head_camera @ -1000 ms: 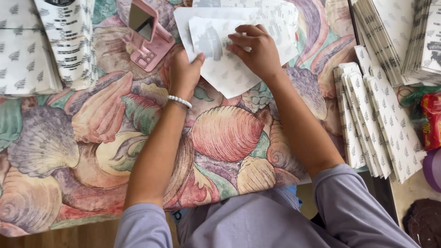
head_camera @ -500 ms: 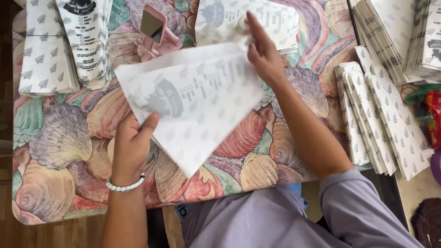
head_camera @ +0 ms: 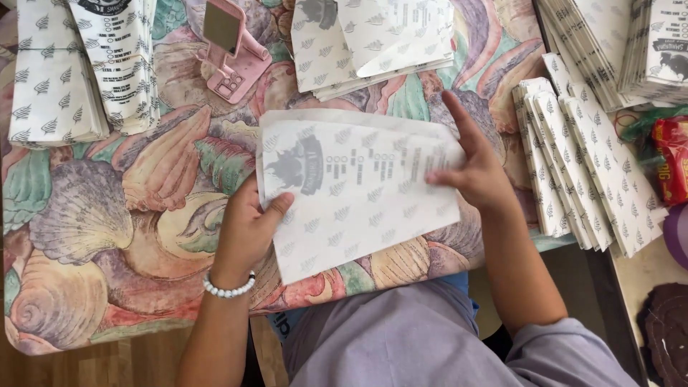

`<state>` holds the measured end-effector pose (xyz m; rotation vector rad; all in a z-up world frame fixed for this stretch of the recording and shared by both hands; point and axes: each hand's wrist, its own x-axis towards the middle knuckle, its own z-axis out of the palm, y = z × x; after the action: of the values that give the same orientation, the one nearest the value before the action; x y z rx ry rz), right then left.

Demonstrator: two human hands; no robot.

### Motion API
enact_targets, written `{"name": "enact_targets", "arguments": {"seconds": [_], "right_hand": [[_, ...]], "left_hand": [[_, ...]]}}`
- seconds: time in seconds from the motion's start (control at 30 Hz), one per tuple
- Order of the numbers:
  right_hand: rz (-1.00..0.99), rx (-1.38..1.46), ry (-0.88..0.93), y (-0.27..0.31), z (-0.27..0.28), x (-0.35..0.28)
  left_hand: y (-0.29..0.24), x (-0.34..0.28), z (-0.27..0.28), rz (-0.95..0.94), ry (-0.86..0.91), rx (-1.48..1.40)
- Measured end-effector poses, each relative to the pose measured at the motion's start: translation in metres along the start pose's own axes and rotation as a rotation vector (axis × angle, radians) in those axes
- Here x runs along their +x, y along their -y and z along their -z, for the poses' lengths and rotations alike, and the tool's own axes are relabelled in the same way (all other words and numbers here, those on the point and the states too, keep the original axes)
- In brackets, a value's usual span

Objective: Folding printed paper sheets into specific shapes and stacking them on a table.

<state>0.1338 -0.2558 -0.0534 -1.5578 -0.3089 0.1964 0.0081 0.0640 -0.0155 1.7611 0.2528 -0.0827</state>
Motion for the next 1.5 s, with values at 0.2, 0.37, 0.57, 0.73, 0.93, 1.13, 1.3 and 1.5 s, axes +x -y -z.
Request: {"name": "enact_targets", "arguments": {"seconds": [0.2,0.37,0.57,0.73,0.93,1.13,1.3,1.5], "right_hand": [[0.016,-0.092,-0.111,-0.006,0.013,-0.033],[0.068,0.057,-0.16,0.0,0.001,-0.051],[0.17,0.148,-0.216,-0.036,-0.01,-0.056],[0.182,-0.115,-0.382,-0.029,-0.016,-0.053],[0.016,0.045,-0.254,0.013,-0.006,-0.062],[0.011,0.011,-0.323,-0.018,0.007,-0.07],[0.026,0.131,-0.394,-0.059,0.009,-0.064],[0.12,0.062,-0.421,-0.043,-0.015,-0.064]], "left_hand": [[0.008,-0.005,-0.021,-0.035,0.08,-0.17],[-0.007,-0.017,-0.038,-0.211,-0.129,-0.004],[-0.002,-0.019,-0.055,-0.361,-0.279,-0.05],[0.02,-0.019,-0.054,-0.336,-0.35,0.017],[0.008,-0.014,-0.037,-0.129,-0.197,-0.329],[0.011,-0.019,-0.046,-0.108,-0.136,-0.338],[0.069,-0.009,-0.073,-0.359,-0.396,-0.111],[0.057,-0.011,-0.09,-0.54,-0.535,-0.074]]}}
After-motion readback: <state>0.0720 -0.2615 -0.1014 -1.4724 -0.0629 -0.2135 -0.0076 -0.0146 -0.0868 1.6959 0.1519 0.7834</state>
